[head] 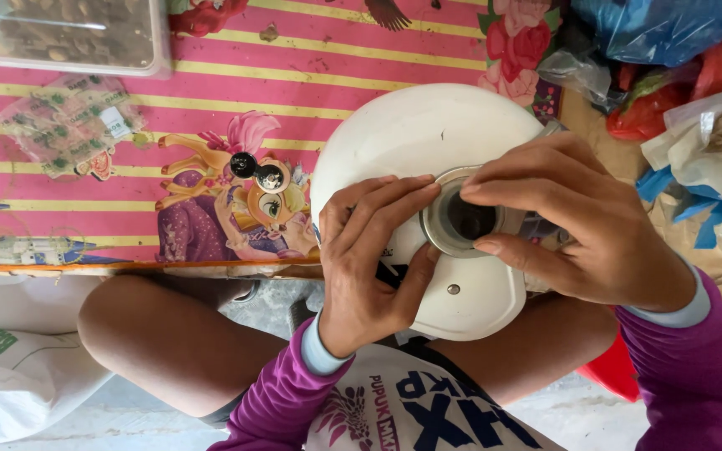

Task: Cleaning and reassembling components of a motorcycle helmet.

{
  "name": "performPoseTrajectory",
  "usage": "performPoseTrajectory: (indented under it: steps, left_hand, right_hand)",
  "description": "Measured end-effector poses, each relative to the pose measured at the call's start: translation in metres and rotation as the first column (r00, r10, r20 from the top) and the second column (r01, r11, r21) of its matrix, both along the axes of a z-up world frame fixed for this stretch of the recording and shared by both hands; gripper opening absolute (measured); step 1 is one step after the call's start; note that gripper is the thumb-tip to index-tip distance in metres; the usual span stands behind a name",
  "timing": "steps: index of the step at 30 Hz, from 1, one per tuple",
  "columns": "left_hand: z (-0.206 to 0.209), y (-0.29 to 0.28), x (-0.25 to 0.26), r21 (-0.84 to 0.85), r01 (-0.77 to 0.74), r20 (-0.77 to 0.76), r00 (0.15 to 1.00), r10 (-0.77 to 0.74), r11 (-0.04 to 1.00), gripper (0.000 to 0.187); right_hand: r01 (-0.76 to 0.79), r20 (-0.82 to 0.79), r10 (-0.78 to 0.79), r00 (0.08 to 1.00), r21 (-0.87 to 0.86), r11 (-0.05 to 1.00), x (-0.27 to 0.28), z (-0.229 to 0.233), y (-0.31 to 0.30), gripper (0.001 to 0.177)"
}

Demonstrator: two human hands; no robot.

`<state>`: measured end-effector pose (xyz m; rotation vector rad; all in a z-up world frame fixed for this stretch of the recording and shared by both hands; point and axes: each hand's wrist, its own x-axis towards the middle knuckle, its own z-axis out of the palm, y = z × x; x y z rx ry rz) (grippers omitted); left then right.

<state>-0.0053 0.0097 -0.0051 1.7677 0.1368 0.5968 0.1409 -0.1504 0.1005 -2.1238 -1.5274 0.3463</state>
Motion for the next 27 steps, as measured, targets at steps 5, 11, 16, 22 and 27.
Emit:
performPoseTrajectory:
  steps: [5, 11, 16, 22, 27]
  left_hand:
    - [0.0, -0.001, 0.0, -0.007, -0.004, 0.009, 1.0, 0.004, 1.0, 0.056]
    - [0.0, -0.001, -0.001, -0.042, 0.0, 0.016, 1.0, 0.0, 0.999, 0.054]
    - [0.001, -0.001, -0.001, -0.025, -0.004, 0.017, 1.0, 0.004, 1.0, 0.052]
    - [-0.001, 0.0, -0.001, -0.028, -0.003, 0.015, 1.0, 0.003, 1.0, 0.054]
    - [-0.001, 0.0, 0.0, -0.037, -0.008, 0.023, 1.0, 0.009, 0.999, 0.054]
  right_hand:
    - [-0.05, 0.063, 0.051, 0.997, -0.007, 0.999, 0.0, -0.002, -0.002, 0.03]
    - [-0.055, 0.033, 0.054, 0.998, 0.027, 0.998, 0.0, -0.004, -0.001, 0.027]
    - [-0.025, 0.005, 0.025, 1.0, 0.04, 0.999, 0.0, -0.006, -0.004, 0.027]
    - [-0.009, 0.002, 0.009, 1.0, 0.048, 0.999, -0.003, -0.008, -0.004, 0.025]
    - [-0.048, 0.02, 0.046, 0.999, 0.087, 0.995, -0.001, -0.015, -0.005, 0.024]
